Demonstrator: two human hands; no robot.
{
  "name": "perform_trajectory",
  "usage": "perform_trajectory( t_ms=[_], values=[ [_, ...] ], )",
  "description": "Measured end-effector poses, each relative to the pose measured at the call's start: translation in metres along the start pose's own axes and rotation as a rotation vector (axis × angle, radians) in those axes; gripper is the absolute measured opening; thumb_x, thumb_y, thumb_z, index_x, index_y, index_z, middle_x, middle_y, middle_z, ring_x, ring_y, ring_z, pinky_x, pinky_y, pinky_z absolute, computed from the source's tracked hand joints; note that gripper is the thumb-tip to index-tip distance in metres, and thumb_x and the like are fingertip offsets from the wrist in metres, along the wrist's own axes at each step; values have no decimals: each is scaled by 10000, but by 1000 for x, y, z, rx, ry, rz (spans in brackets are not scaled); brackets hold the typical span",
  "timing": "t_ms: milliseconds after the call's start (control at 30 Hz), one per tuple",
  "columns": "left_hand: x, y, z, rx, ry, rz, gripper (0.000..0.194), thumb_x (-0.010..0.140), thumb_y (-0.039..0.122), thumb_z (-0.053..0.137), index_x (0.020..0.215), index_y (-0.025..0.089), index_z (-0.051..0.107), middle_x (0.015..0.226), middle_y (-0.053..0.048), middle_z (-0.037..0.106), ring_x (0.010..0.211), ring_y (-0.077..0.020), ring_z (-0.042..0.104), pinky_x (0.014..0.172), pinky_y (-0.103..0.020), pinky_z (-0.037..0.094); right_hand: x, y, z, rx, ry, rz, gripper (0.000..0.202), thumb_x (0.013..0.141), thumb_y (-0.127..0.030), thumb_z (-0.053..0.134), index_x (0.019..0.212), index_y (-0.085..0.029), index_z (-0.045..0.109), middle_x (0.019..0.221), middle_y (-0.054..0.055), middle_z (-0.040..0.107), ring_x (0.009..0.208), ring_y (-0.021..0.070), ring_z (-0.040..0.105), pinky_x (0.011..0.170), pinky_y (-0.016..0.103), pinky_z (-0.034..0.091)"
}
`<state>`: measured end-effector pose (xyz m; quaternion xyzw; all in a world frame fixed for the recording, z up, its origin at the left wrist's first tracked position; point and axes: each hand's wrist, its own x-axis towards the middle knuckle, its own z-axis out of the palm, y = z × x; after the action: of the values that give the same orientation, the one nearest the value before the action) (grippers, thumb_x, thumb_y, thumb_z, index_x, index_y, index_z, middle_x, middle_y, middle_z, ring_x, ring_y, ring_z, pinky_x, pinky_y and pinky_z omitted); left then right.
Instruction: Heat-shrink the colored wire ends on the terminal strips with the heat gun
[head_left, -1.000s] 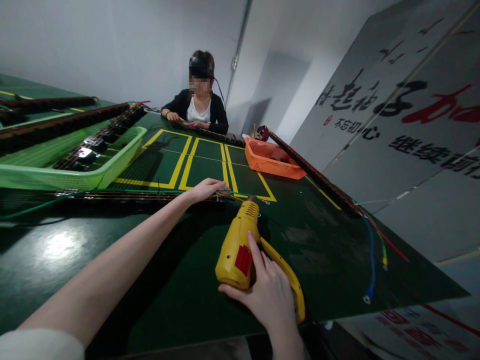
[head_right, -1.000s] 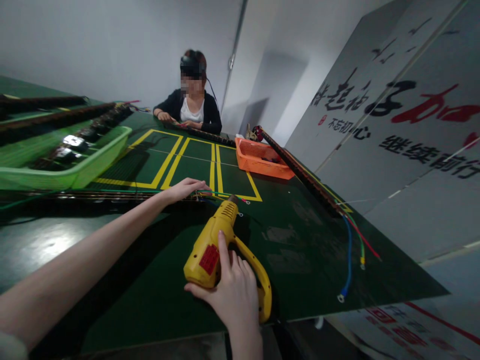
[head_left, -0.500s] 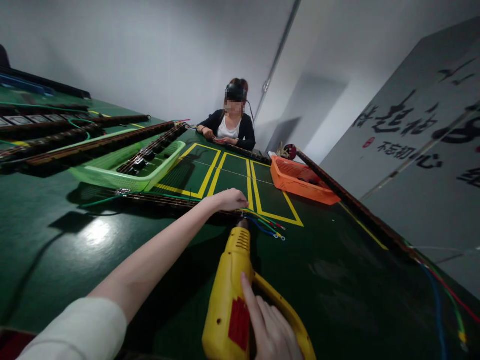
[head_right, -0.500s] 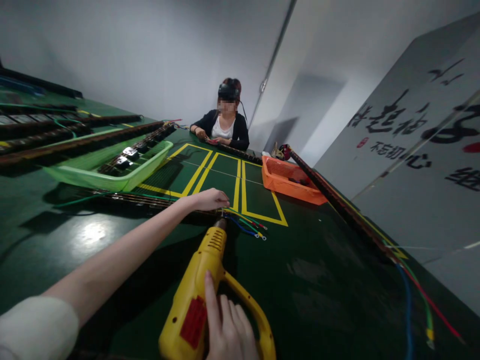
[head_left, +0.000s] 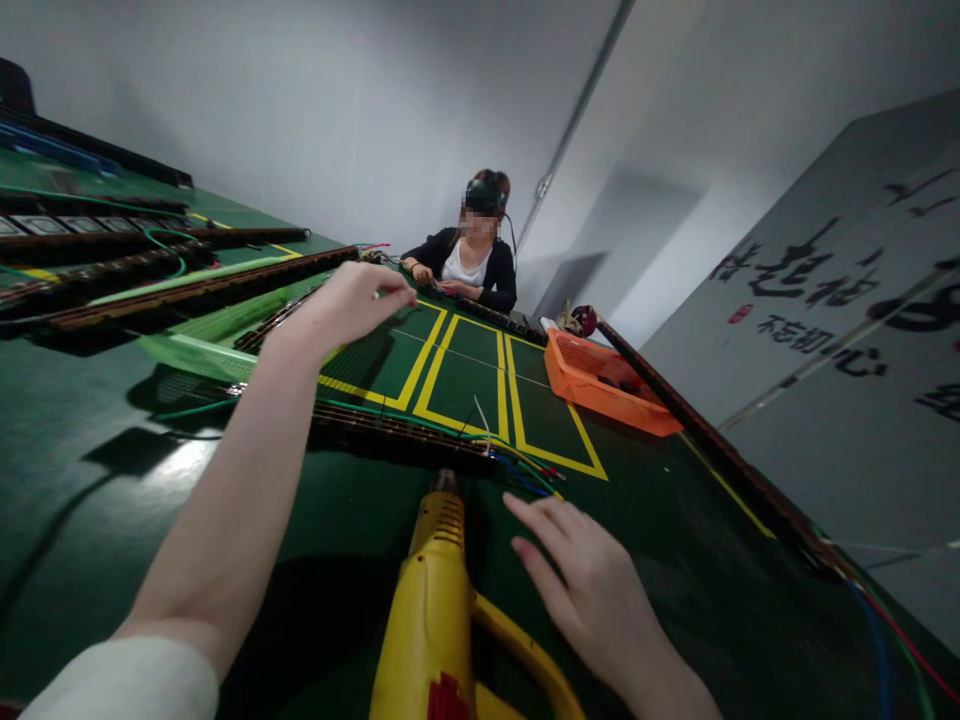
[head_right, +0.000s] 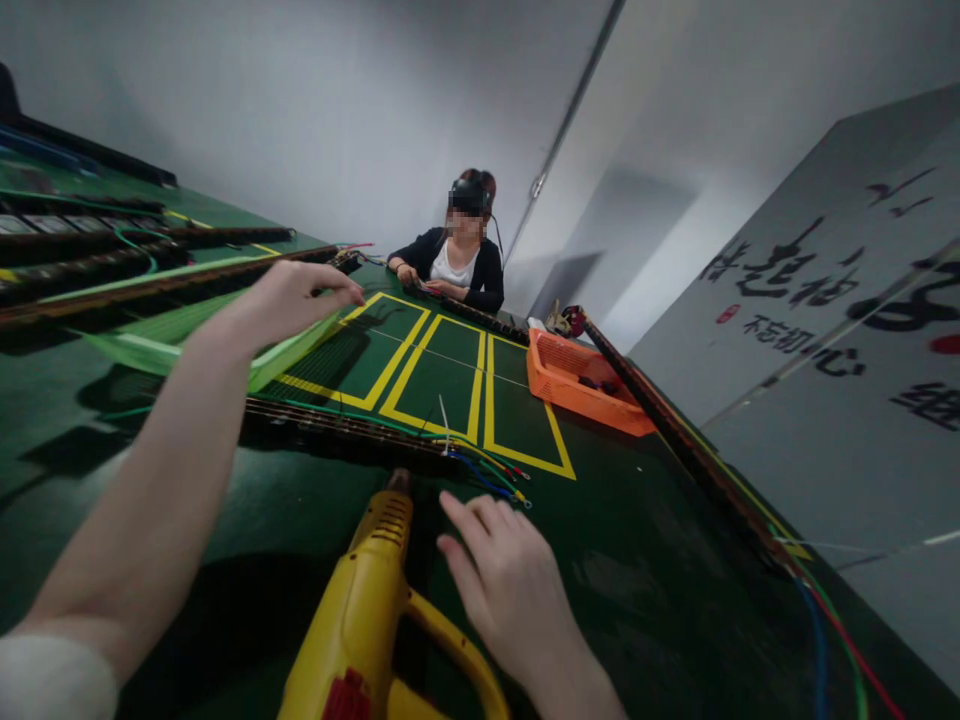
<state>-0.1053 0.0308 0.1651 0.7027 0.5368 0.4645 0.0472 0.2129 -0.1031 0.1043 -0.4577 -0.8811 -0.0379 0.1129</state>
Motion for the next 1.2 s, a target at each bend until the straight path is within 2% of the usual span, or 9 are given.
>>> perform_trajectory(
  t_ms=[133, 267, 433, 567, 733, 833, 967, 1067, 1200],
  values=[
    [-6, 2, -21, 102, 88, 108, 306, 835, 360, 500, 924, 147, 701, 919, -37, 698, 845, -150, 597, 816, -250, 411, 54, 45, 27, 21, -102, 8, 505, 863, -393, 516, 1320, -205, 412, 1263, 94, 502, 1176, 234, 458, 975, 441, 393],
    [-7, 5, -28, 139, 96, 81, 323, 851, 394, 487, 930, 155, 690, 885, -26, 690, 796, -135, 586, 756, -228, 401, 84, 76, 53, 62, -210, -10, 469, 853, -410, 551, 1258, -195, 453, 1283, 88, 479, 1111, 232, 508, 916, 473, 433],
    [-6, -2, -33, 184, 94, -19, 360, 866, 428, 442, 953, 165, 673, 830, -15, 667, 736, -119, 553, 691, -211, 382, 95, 95, 56, 93, -304, 26, 399, 869, -399, 532, 1202, -183, 491, 1182, 72, 537, 991, 188, 563, 830, 411, 488],
    [-6, -7, -36, 236, 103, -104, 380, 862, 429, 426, 967, 155, 668, 830, -9, 658, 729, -113, 539, 715, -215, 378, 95, 97, 54, 121, -346, 35, 366, 872, -394, 530, 1164, -174, 516, 1144, 64, 559, 964, 176, 573, 815, 395, 494],
    [-8, 4, -36, 215, 162, -98, 366, 853, 429, 434, 966, 166, 661, 890, 19, 663, 800, -111, 565, 761, -196, 394, 96, 97, 45, 102, -324, 65, 342, 876, -395, 525, 1132, -167, 530, 1087, 54, 579, 889, 151, 589, 758, 354, 510],
    [-10, 14, -35, 229, 238, -79, 379, 861, 424, 400, 963, 166, 657, 907, 33, 660, 838, -108, 570, 791, -194, 399, 97, 111, 22, 60, -254, 93, 351, 875, -435, 513, 1091, -160, 554, 1001, 39, 610, 822, 134, 597, 744, 345, 504],
    [-12, 17, -35, 263, 291, -75, 407, 864, 444, 368, 971, 174, 652, 892, 54, 651, 809, -98, 561, 790, -199, 398, 89, 140, -36, -9, -57, 148, 422, 783, -558, 570, 1050, -237, 632, 819, 16, 670, 755, 170, 607, 726, 328, 468],
    [-10, 15, -34, 278, 278, -74, 417, 862, 451, 368, 972, 169, 656, 881, 49, 646, 793, -95, 558, 777, -194, 391, 75, 161, -89, -36, 167, 211, 519, 732, -627, 564, 1048, -225, 650, 920, 30, 692, 767, 188, 623, 708, 314, 468],
    [-6, 13, -32, 297, 249, -102, 428, 848, 459, 370, 971, 167, 657, 855, 53, 635, 787, -91, 559, 752, -185, 390, 47, 185, -148, -140, 458, 324, 599, 680, -680, 573, 1055, -221, 654, 1002, 37, 679, 869, 185, 620, 807, 297, 455]
  ],
)
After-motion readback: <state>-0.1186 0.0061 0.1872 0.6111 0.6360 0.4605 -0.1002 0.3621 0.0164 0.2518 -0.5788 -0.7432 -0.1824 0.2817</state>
